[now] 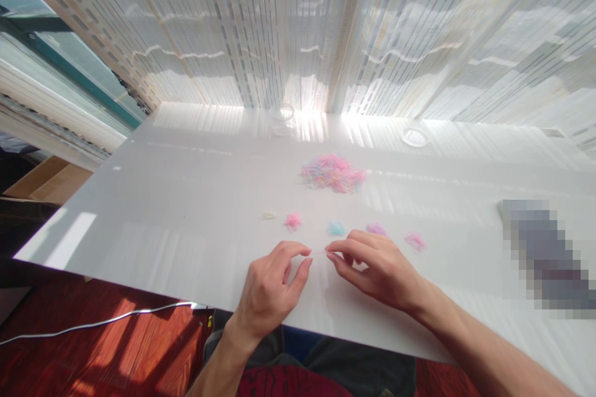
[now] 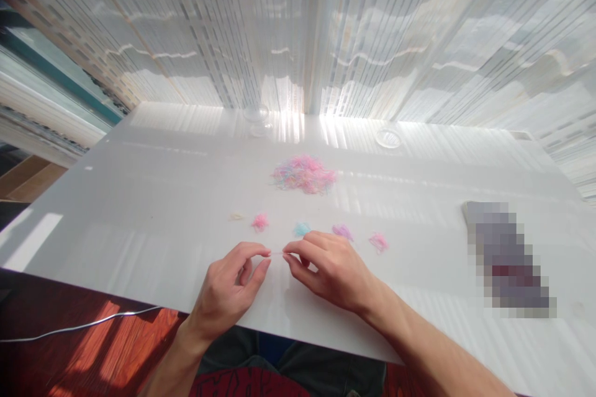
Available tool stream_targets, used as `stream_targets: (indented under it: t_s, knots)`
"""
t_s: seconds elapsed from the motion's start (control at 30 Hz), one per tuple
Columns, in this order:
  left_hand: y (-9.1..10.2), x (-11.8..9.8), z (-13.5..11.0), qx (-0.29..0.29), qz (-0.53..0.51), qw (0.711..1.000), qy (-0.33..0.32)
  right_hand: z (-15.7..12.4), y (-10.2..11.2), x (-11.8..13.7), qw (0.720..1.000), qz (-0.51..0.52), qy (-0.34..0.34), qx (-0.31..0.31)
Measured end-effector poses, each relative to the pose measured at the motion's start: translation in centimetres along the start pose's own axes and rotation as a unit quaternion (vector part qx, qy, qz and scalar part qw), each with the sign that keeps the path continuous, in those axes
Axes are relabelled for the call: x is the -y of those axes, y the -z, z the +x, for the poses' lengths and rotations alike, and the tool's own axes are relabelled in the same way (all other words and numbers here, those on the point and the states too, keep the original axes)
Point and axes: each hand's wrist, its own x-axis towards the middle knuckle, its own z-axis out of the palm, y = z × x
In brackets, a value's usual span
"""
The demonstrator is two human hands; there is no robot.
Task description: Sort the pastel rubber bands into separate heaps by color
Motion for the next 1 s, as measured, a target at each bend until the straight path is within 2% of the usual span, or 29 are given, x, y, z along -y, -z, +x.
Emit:
stream_targets:
  t_s: [0.1, 0.2, 0.3, 0.37, 0.5, 0.63, 0.8, 1.0]
  knots:
    - [-0.1, 0.1, 0.0, 0.003, 0.000, 1.000, 0.005, 0.6, 1.2, -0.2, 0.997, -0.018, -0.010, -0.073]
    - [-0.1, 0.1, 0.0, 0.002, 0.000, 1.000, 0.002, 0.8, 3.4, -0.9, 0.984, -0.057, -0.075, -0.152]
    - [-0.1, 0.2, -0.1, 0.004, 0.003, 1.000, 0.001, -0.4, 5.9, -1.9, 0.956, -0.106, -0.162, -0.219]
    - [-0.1, 0.3, -0.1, 0.007, 0.003, 1.000, 0.003, -2.1, 7.3, -2.5, 0.941, -0.133, -0.200, -0.237]
    - [-0.3, 0.5, -0.1, 0.008, 0.006, 1.000, 0.009, -5.7, 8.3, -2.8, 0.934, -0.170, -0.247, -0.192]
    - [-0.4, 0.7, -0.1, 0.007, 0.011, 1.000, 0.007, -8.1, 7.1, -2.4, 0.935, -0.180, -0.265, -0.153]
    - [-0.3, 0.8, -0.2, 0.008, 0.011, 1.000, -0.004, -9.1, 5.7, -2.1, 0.932, -0.228, -0.238, -0.154]
    - [-0.2, 0.9, -0.2, 0.009, 0.013, 1.000, -0.010, -9.1, 5.5, -2.2, 0.933, -0.229, -0.240, -0.136]
